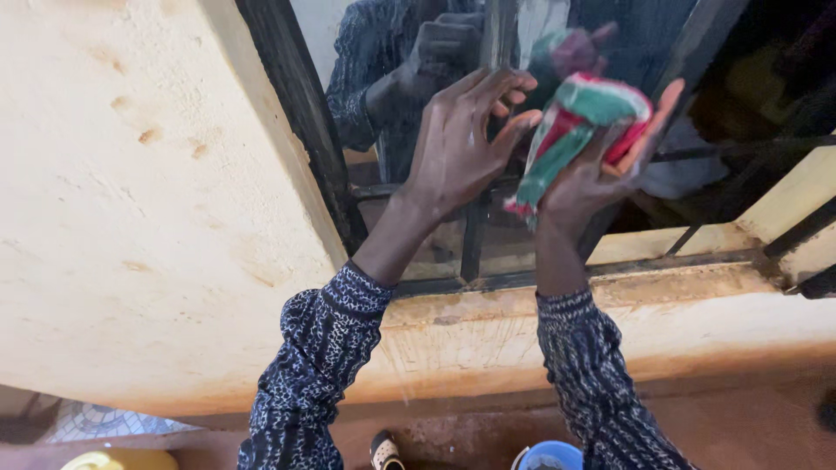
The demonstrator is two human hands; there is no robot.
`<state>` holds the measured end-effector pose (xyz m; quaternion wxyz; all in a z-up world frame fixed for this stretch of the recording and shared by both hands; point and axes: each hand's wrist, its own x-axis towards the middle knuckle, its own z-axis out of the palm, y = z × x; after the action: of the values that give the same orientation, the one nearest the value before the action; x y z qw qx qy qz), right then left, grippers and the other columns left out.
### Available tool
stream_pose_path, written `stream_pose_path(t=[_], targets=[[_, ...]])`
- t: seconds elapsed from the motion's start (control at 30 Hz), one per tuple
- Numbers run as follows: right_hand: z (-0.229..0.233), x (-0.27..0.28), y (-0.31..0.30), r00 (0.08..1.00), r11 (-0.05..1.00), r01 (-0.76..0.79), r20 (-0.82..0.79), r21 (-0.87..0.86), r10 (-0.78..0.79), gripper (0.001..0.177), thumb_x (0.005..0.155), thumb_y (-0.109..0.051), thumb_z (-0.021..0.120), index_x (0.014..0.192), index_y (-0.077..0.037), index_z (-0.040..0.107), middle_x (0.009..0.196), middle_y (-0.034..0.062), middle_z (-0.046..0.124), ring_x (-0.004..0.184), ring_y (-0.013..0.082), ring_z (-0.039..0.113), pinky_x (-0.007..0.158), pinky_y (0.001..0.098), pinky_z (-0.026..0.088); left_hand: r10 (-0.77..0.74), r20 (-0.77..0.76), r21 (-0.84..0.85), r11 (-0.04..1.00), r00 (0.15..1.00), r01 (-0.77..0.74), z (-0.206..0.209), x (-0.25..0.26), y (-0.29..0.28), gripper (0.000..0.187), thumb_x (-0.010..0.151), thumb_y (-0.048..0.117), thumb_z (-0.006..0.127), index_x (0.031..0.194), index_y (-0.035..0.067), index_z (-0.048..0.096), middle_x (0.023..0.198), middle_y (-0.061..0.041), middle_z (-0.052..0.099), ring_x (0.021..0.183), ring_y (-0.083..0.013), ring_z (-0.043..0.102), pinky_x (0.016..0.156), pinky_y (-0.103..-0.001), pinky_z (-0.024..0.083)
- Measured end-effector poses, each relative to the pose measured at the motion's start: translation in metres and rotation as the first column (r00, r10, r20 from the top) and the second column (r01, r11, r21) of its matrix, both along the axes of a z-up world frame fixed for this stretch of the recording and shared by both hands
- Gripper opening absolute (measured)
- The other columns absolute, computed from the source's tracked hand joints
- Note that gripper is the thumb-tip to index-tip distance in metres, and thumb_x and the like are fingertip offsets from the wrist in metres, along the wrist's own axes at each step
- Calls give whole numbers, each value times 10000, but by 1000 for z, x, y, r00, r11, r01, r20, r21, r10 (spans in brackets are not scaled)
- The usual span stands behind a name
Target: The person washes a rag in a bucket of water and then wipes the glass panes and metal frame of a window.
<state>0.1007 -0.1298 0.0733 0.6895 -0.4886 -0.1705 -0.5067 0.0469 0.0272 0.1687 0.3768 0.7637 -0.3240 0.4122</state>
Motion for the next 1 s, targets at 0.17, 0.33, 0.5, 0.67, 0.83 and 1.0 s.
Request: stream_pose_path(t=[0.17, 0.33, 0.5, 0.67, 0.83, 1.0], targets=[[22, 24, 49, 847, 706, 493, 93, -509, -524, 781, 1175, -586, 490, 1707, -108, 175, 1698, 139, 145, 1549, 346, 207, 1268, 489, 262, 183, 149, 10, 982, 972, -186, 3, 22, 7, 348, 851, 61, 759, 1179, 76, 644, 1130, -103, 665, 1080, -308, 666, 977, -380, 561], [7, 30, 42, 779, 416, 489, 170, -767, -604, 682, 1170, -520, 273, 1707, -111, 175, 1757, 221, 42, 1631, 401, -14, 1318, 542, 3, 174, 220, 10, 983, 960, -181, -4, 28, 25, 415, 916, 14, 727, 1307, 95, 616, 1264, -100, 618, 1160, -302, 621, 1047, -392, 526], [68, 57, 34, 682, 324, 522, 158, -790, -714, 633, 1152, -484, 281, 1697, -161, 271, 1747, 191, 130, 1643, 390, 50, 1326, 517, 34, 195, 205, -92, 979, 959, -179, -11, 29, 11, 522, 976, 6, 678, 1475, 76, 543, 1303, -105, 606, 1175, -306, 621, 1088, -406, 525], [18, 36, 38, 822, 485, 436, 116, -758, -558, 530, 1182, -396, 361, 1661, -170, 376, 1747, 167, 204, 1656, 390, 111, 1331, 508, 59, 260, 216, -137, 962, 941, -234, -39, 20, 6, 359, 1084, 31, 602, 1432, 118, 603, 1401, -77, 616, 1323, -252, 621, 1159, -354, 499], [-35, 16, 31, 862, 462, 401, 157, -791, -481, 557, 1158, -371, 384, 1651, -118, 326, 1719, 210, 182, 1605, 436, 108, 1297, 568, 52, 213, 121, -66, 976, 970, -206, -72, 2, -4, 352, 1013, 64, 622, 1363, 97, 645, 1434, -98, 627, 1363, -284, 608, 1179, -424, 469], [33, 56, 33, 744, 423, 531, 165, -734, -647, 567, 1140, -419, 368, 1669, -215, 348, 1745, 127, 208, 1641, 391, 119, 1345, 514, 102, 262, 128, -69, 964, 956, -255, -58, 2, -9, 423, 1012, 90, 631, 1431, 58, 586, 1529, -114, 537, 1415, -301, 537, 1201, -436, 417]])
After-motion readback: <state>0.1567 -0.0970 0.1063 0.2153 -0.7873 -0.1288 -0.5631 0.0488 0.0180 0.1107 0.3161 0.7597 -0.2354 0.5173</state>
